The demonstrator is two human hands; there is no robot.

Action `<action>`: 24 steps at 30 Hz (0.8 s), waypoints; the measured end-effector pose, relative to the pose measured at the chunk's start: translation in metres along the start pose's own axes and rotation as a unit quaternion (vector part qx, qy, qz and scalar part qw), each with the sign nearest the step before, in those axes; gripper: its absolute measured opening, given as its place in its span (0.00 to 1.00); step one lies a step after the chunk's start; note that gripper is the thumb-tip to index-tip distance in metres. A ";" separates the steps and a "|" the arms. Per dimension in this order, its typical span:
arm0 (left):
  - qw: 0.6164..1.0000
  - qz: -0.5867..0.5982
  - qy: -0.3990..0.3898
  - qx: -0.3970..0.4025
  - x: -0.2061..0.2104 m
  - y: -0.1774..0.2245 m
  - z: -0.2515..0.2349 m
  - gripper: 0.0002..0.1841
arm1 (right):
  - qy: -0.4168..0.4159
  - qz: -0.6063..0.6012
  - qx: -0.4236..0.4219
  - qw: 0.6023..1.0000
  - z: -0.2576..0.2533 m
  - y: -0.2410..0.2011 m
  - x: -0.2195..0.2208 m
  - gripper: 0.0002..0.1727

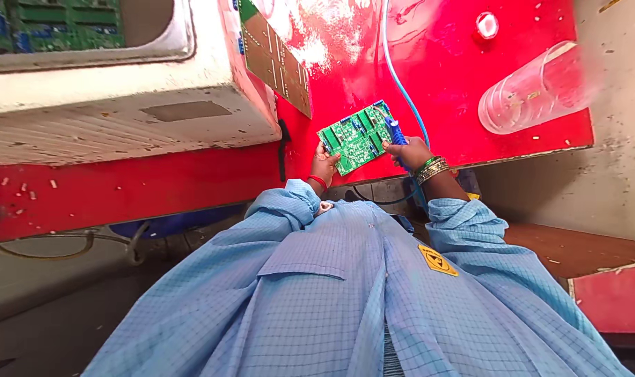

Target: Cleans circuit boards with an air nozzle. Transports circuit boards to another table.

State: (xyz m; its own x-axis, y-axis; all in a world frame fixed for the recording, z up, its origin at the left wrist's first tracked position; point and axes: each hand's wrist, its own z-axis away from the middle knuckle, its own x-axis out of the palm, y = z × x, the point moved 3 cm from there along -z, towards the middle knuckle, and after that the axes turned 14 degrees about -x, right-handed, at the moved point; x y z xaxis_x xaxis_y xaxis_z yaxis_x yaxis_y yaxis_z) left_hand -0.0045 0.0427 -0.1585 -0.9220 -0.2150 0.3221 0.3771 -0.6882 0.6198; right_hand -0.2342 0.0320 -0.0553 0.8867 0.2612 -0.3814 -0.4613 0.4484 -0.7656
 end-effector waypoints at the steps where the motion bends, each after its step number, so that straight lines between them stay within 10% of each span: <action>1: 1.000 -0.002 -0.002 0.003 0.000 0.000 0.000 0.39 | 0.006 -0.003 0.000 1.000 -0.001 -0.001 -0.002 0.28; 24: 1.000 0.005 -0.008 0.009 -0.002 -0.003 -0.003 0.40 | 0.034 -0.013 0.022 0.999 0.006 0.017 -0.019 0.26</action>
State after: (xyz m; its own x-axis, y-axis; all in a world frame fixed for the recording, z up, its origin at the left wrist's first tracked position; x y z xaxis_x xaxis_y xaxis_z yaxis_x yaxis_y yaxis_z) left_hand -0.0041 0.0432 -0.1630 -0.9163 -0.2117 0.3398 0.3888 -0.6737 0.6285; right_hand -0.2592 0.0399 -0.0582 0.8978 0.1908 -0.3969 -0.4374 0.4911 -0.7533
